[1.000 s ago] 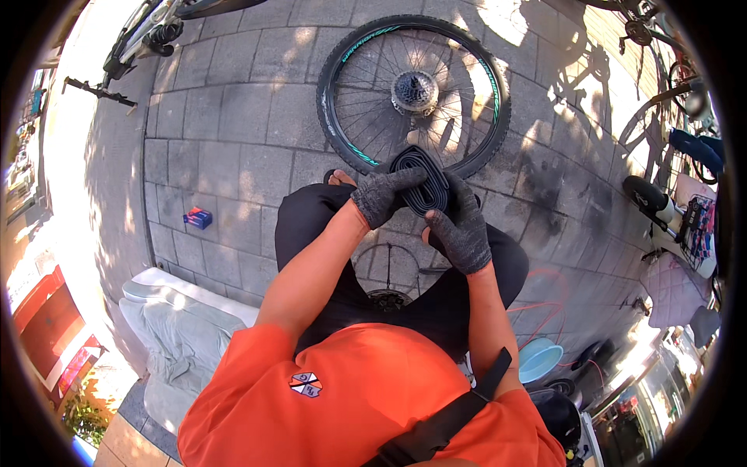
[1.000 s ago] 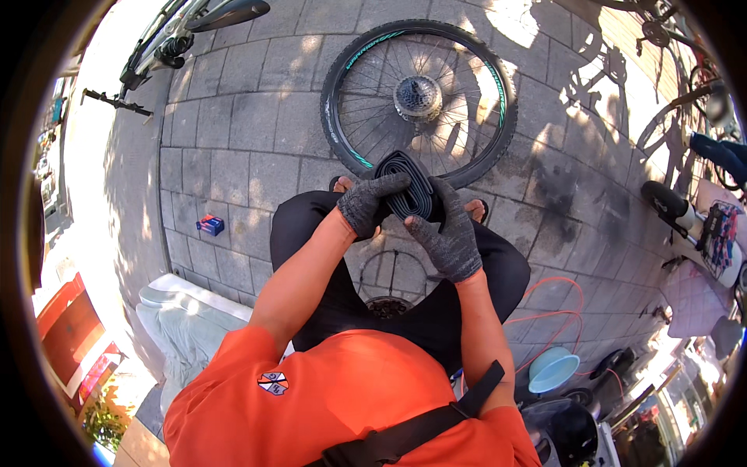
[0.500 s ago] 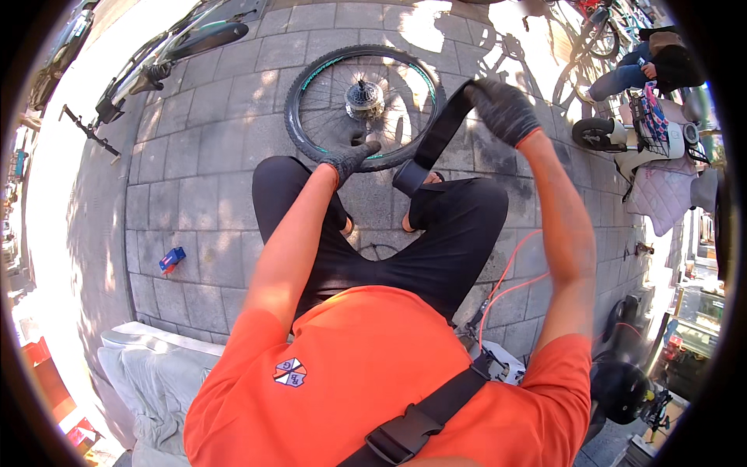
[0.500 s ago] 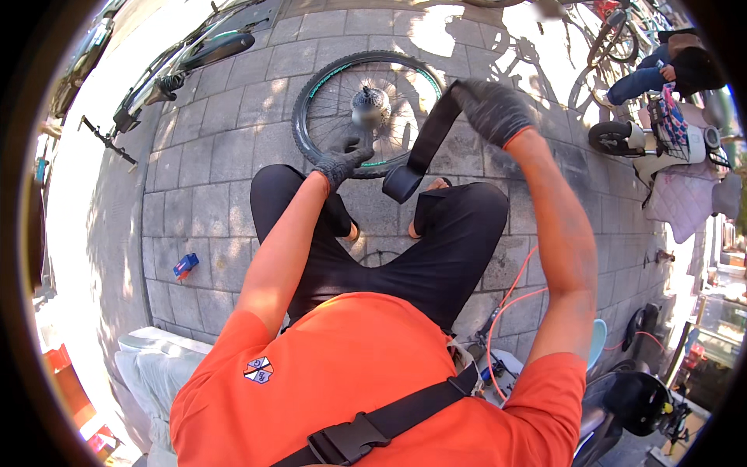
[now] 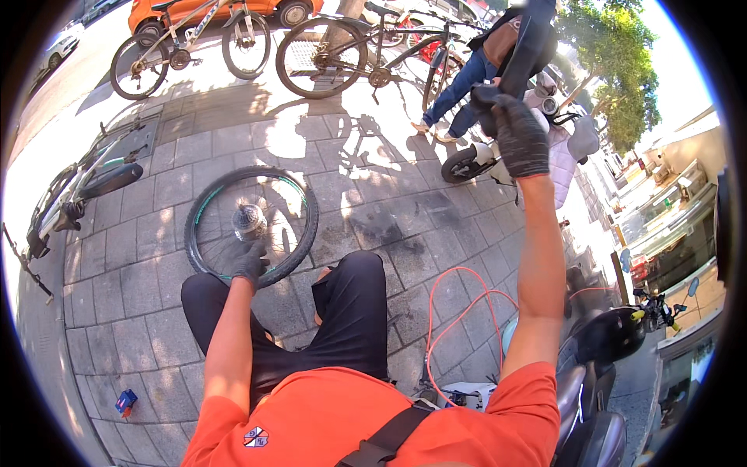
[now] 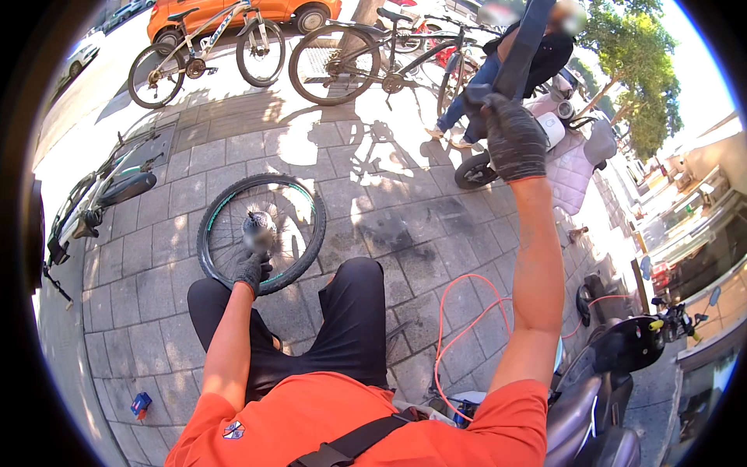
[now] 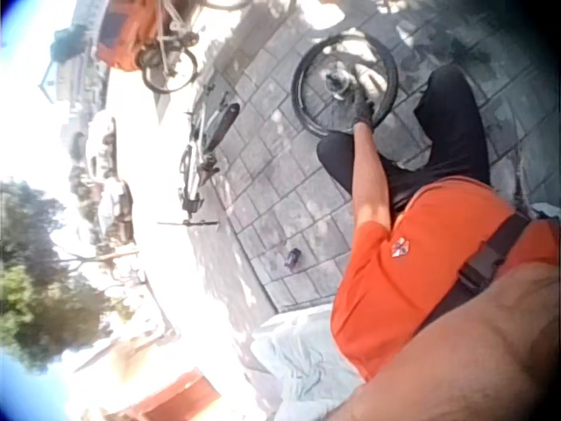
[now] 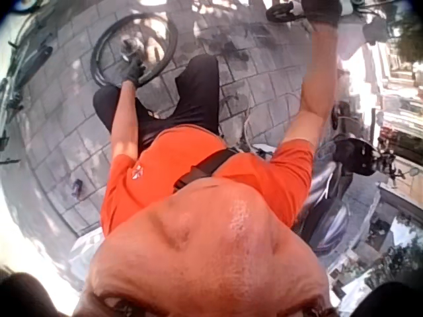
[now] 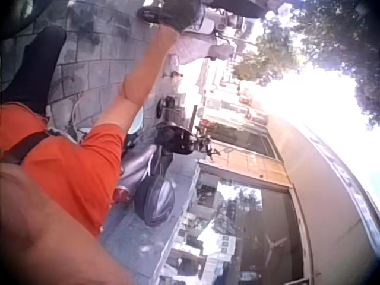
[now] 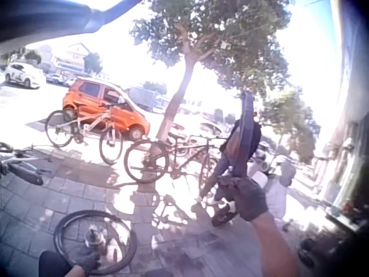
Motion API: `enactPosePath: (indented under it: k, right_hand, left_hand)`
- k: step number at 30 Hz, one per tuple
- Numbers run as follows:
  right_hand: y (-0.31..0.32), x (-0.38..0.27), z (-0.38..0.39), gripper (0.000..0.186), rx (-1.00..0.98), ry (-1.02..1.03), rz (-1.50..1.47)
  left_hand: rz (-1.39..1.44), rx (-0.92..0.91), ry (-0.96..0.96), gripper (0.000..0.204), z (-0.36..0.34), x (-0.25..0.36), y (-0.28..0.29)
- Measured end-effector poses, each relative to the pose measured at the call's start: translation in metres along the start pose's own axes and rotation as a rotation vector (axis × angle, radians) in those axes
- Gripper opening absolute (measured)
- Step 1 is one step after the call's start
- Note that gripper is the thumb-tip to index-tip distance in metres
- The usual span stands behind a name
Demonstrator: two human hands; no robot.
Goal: The person removes a bicycle tire from the rim, then uses a hand pump to inflate the inner tube. After inflating, the person reattaches the tire to the rim.
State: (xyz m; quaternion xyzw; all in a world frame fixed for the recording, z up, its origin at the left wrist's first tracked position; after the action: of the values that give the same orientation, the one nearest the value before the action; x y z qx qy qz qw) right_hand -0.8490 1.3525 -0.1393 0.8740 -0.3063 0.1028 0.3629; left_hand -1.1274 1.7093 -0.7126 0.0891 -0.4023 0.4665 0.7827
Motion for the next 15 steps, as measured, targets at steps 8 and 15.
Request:
enactPosePath:
  k: [8,15]
  right_hand:
    - [0.044,0.151,0.090,0.041,0.078,-0.631,0.079]
    - [0.020,0.209,0.027,0.045,-0.179,-0.531,0.209]
  left_hand:
    - [-0.432,-0.016,-0.214,0.040,0.054,0.021,-0.013]
    - [-0.201,-0.073,-0.100,0.038,0.065,0.041,-0.049]
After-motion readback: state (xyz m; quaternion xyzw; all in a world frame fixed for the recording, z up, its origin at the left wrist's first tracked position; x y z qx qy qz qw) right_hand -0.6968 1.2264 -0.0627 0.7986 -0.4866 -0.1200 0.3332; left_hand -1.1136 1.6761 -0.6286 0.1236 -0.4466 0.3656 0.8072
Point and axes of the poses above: each hand's wrist, its own z-axis away from the middle knuckle, its own y-axis out of the back of the hand, x = y × z, the point moved 8 cm from there along -z, towards the middle knuckle, and after that the axes turned 9 degrees about y, right-handed, at the moved point
